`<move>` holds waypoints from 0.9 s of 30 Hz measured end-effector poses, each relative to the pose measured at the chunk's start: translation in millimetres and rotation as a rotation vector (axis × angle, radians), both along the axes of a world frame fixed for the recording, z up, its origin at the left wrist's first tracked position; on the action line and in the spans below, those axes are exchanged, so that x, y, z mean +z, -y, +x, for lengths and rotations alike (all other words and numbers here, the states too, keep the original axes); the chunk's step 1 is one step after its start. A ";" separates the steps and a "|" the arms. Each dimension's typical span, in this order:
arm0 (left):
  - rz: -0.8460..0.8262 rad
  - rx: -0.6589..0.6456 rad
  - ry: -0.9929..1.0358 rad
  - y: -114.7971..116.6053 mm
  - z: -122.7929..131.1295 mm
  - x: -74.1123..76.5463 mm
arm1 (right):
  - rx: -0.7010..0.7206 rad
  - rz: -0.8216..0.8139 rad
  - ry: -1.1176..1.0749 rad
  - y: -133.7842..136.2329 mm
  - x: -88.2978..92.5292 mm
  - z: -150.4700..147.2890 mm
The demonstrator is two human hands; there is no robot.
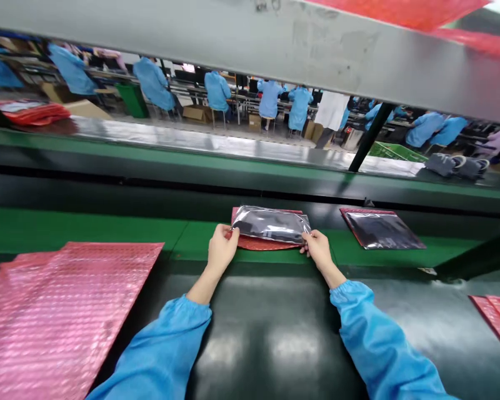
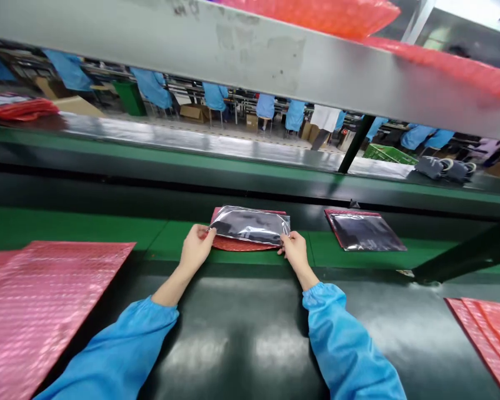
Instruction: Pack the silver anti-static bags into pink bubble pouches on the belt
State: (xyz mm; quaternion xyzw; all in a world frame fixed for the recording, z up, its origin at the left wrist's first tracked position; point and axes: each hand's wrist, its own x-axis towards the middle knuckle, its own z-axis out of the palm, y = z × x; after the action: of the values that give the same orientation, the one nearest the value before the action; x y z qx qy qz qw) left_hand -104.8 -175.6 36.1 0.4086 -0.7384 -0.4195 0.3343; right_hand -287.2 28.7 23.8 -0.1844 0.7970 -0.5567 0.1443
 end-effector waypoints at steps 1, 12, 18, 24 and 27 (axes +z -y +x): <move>0.115 -0.001 -0.116 -5.4 2.5 3.4 | 0.013 -0.056 0.021 -7.0 -0.3 10.2; 0.816 -0.169 -0.282 -63.5 38.2 15.8 | 0.154 -0.191 0.107 -155.4 -9.5 114.0; 0.914 -0.409 -0.108 -73.7 47.0 21.6 | 0.357 -0.070 0.288 -196.6 -8.7 98.2; 0.749 -0.289 -0.063 -49.6 46.7 24.1 | 0.184 -0.144 0.510 -198.1 -5.3 79.6; 0.514 -0.221 0.033 -16.3 56.8 27.4 | 0.014 -0.293 0.568 -201.8 0.4 67.1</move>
State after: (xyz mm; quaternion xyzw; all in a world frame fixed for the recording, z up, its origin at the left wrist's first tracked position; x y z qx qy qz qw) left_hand -48.1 -159.3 63.5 0.4039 -0.6531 -0.6202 0.1602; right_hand -220.1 230.4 24.2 -0.0459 0.6352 -0.6936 0.3366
